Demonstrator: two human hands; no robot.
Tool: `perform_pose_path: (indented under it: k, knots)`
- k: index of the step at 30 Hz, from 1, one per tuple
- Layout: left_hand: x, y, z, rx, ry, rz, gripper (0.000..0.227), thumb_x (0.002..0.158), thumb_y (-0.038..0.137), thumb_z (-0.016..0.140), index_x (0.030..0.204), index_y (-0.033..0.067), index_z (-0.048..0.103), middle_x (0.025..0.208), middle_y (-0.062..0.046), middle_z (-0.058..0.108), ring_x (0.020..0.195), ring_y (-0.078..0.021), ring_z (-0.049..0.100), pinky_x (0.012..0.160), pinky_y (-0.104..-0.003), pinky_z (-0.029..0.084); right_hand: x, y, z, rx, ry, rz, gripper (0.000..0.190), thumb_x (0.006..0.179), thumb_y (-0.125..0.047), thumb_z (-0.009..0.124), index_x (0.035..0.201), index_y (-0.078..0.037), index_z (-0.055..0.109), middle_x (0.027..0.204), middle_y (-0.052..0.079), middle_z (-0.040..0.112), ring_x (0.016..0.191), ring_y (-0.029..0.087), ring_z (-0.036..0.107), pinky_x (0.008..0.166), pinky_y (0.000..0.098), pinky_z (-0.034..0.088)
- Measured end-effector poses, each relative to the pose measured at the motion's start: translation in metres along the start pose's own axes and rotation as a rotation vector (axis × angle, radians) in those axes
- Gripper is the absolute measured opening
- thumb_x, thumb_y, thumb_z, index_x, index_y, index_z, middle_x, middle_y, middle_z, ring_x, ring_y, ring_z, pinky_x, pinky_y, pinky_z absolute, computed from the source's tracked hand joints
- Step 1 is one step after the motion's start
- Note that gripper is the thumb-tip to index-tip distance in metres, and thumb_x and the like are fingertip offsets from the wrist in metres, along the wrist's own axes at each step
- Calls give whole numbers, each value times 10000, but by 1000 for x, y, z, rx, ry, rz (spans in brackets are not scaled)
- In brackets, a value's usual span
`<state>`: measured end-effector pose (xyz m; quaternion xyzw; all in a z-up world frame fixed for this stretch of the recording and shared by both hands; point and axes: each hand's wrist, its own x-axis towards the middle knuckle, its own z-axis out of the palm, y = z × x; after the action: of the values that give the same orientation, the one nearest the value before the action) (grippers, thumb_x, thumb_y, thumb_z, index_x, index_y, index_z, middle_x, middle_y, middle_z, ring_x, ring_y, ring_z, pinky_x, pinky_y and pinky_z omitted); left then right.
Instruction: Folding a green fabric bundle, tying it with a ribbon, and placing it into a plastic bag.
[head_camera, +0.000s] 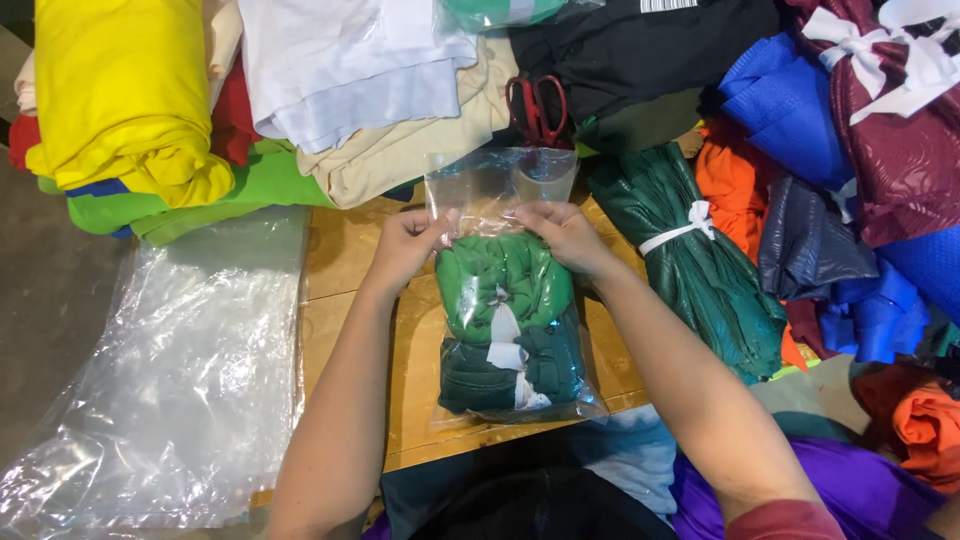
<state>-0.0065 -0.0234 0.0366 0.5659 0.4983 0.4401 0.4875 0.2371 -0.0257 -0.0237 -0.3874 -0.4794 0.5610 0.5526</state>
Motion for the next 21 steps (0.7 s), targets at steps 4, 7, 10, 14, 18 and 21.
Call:
perform_pose_path:
  k: [4, 7, 10, 14, 18, 21]
  knots:
    - [-15, 33, -3, -28, -147, -63, 223, 904, 269, 793, 810, 75, 740, 652, 27, 640, 593, -48, 563, 542, -169, 455, -11, -29, 19, 23, 90, -67, 135, 1017, -101, 661, 1044, -61, 788, 888, 50, 773, 785, 79, 688, 763, 256, 604]
    - [-10, 22, -6, -26, -222, -166, 272, 929, 287, 761, 879, 20, 749, 708, -18, 658, 625, -94, 612, 570, -219, 546, -18, -31, 19, -20, 129, -110, 171, 1051, -152, 638, 1057, -88, 795, 922, 31, 773, 823, 55, 658, 811, 244, 582]
    - [-3, 7, -5, -55, -236, -222, 300, 943, 282, 743, 903, -16, 757, 735, -60, 673, 634, -127, 655, 588, -265, 608, -13, -25, 13, -27, 157, -117, 185, 1055, -136, 622, 1050, -65, 792, 881, 43, 756, 795, 74, 671, 790, 236, 584]
    - [6, -15, -6, 42, -219, -150, 278, 898, 286, 797, 924, 10, 807, 682, -42, 642, 605, -103, 601, 518, -268, 534, -14, -50, 23, -88, 289, 108, 272, 1019, -372, 676, 1013, -135, 810, 785, 59, 746, 712, 100, 657, 718, 213, 557]
    - [6, -10, 0, 32, -232, -113, 183, 888, 231, 801, 833, 56, 805, 635, 27, 634, 579, -42, 552, 525, -174, 457, -16, -71, 40, 14, 305, 255, 355, 988, -438, 681, 950, -105, 798, 671, 62, 709, 615, 114, 694, 605, 210, 553]
    - [10, -27, 1, 20, -223, -46, 185, 917, 204, 785, 761, 104, 774, 613, 48, 603, 565, -28, 492, 524, -170, 360, -20, -76, 46, -138, 366, 216, 517, 909, -581, 723, 1030, -83, 793, 898, 101, 733, 842, 174, 667, 812, 298, 552]
